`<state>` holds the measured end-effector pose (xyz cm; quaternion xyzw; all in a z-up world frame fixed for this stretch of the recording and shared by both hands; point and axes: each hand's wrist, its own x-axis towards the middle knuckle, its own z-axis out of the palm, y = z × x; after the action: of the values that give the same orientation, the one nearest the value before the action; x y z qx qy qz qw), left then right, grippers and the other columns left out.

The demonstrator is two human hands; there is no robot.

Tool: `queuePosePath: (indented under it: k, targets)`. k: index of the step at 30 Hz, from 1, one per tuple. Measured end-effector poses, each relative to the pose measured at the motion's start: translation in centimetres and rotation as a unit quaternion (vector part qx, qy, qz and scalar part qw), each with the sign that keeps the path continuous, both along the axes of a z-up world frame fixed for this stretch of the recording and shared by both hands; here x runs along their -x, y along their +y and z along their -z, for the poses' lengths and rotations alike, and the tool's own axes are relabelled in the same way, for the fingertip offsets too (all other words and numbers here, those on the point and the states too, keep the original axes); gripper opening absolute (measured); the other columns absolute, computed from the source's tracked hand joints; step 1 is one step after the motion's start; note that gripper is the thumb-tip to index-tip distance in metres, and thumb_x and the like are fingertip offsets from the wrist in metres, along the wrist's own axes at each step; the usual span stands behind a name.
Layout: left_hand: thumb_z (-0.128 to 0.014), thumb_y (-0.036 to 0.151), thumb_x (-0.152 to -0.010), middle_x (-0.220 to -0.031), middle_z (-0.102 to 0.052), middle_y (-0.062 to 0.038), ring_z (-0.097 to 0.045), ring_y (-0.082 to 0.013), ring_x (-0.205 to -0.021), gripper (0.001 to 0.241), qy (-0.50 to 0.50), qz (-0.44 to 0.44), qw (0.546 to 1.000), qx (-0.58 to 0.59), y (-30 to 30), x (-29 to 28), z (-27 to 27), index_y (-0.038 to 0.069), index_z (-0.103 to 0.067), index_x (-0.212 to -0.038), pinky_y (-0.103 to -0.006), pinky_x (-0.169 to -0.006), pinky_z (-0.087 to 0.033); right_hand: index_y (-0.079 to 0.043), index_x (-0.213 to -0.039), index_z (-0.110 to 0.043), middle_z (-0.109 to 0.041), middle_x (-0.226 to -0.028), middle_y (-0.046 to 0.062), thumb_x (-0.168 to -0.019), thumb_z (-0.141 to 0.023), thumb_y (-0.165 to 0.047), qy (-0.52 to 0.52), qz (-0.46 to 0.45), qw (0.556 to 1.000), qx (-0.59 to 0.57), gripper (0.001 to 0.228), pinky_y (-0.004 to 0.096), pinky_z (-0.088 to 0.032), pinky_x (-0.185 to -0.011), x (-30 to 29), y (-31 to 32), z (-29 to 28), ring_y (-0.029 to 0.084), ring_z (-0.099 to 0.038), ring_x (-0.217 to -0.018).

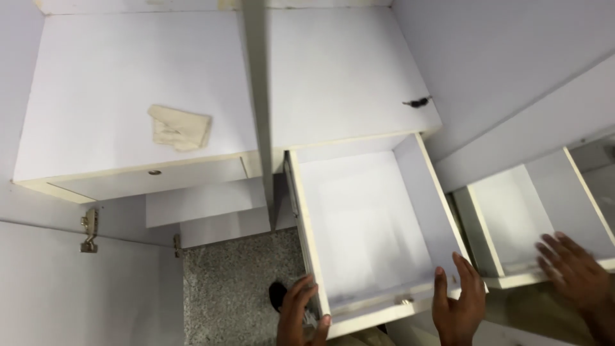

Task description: The person unlocks a white cabinet drawer using a key, pulls it open, and wipes the interior surfaces with a white cloth. They then close the drawer, wipe the top surface of the cabinet, and repeat the process of unlocking, opening, and cleaning the drawer.

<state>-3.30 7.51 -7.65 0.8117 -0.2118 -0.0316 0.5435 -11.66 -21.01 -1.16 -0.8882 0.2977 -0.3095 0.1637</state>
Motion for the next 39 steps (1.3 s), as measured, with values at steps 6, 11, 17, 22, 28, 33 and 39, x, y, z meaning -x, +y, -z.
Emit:
queuePosePath:
  k: [6,11,17,22,28,33,39]
  targets:
    - [-0.068,0.038,-0.096,-0.144,-0.059,-0.008,-0.047,-0.0318,-0.145,0.035,-0.076,0.044,0.988,-0.131,-3.5,2.9,-2.3,0.014,-0.069,-0.121,-0.0627,-0.121,-0.025,-0.002,-0.139,-0.059,-0.056,-0.147,0.022,-0.099,-0.064,-0.03,0.006,-0.057,0.998,-0.039,0.05,0.053,-0.044,-0.11,2.1,-2.5,0.8,0.039,-0.054,-0.137]
    - [-0.055,0.055,-0.096,-0.156,-0.042,-0.013,-0.03,-0.0323,-0.152,0.061,-0.202,-0.025,0.946,-0.251,-7.9,6.0,-5.7,0.013,-0.052,-0.141,-0.0726,-0.119,-0.006,-0.004,-0.148,-0.049,-0.041,-0.162,0.021,-0.101,-0.052,-0.048,0.072,-0.141,0.987,0.005,0.064,0.062,-0.022,-0.124,3.3,-4.2,3.3,0.04,-0.036,-0.152]
    - [-0.047,0.066,-0.098,-0.167,-0.023,-0.024,-0.018,-0.0374,-0.157,0.087,-0.247,-0.109,0.923,-0.276,-11.9,5.3,-3.2,0.005,-0.032,-0.159,-0.0695,-0.12,-0.009,-0.005,-0.154,-0.044,-0.031,-0.168,0.021,-0.102,-0.049,-0.056,0.068,-0.209,0.975,0.033,0.073,0.063,-0.013,-0.125,2.6,-5.4,3.6,0.04,-0.023,-0.158]
    - [-0.051,0.064,-0.098,-0.169,-0.024,-0.018,-0.021,-0.0324,-0.158,0.086,-0.267,-0.151,0.9,-0.309,-12.5,5.0,-1.4,0.009,-0.032,-0.161,-0.0617,-0.125,-0.016,-0.007,-0.155,-0.045,-0.031,-0.168,0.018,-0.1,-0.051,-0.059,0.064,-0.23,0.97,0.054,0.075,0.06,-0.015,-0.126,2.3,-5.2,3.4,0.037,-0.024,-0.158]
    - [-0.051,0.061,-0.098,-0.17,-0.025,-0.013,-0.022,-0.0318,-0.158,0.085,-0.302,-0.178,0.881,-0.317,-13.5,1.0,-0.5,0.009,-0.03,-0.162,-0.0596,-0.126,-0.017,-0.008,-0.153,-0.048,-0.033,-0.167,0.018,-0.097,-0.056,-0.059,0.046,-0.194,0.977,0.08,0.076,0.06,-0.02,-0.125,-1.7,-5.8,3.6,0.037,-0.027,-0.156]
    - [-0.049,0.068,-0.099,-0.173,-0.018,-0.011,-0.017,-0.0312,-0.161,0.092,-0.315,-0.196,0.877,-0.306,-14.6,-3.4,0.5,0.012,-0.018,-0.166,-0.0604,-0.129,-0.014,-0.007,-0.154,-0.048,-0.035,-0.166,0.019,-0.098,-0.057,-0.06,0.026,-0.2,0.976,0.08,0.078,0.062,-0.025,-0.123,-6.0,-6.9,3.9,0.04,-0.029,-0.155]
    - [-0.051,0.072,-0.098,-0.174,-0.013,-0.012,-0.014,-0.0305,-0.162,0.097,-0.321,-0.201,0.875,-0.3,-15.7,-7.7,0.5,0.015,-0.013,-0.168,-0.0608,-0.129,-0.013,-0.005,-0.154,-0.048,-0.035,-0.167,0.019,-0.1,-0.057,-0.058,0.029,-0.192,0.977,0.086,0.076,0.062,-0.025,-0.125,-10.4,-7.7,4.1,0.04,-0.029,-0.157]
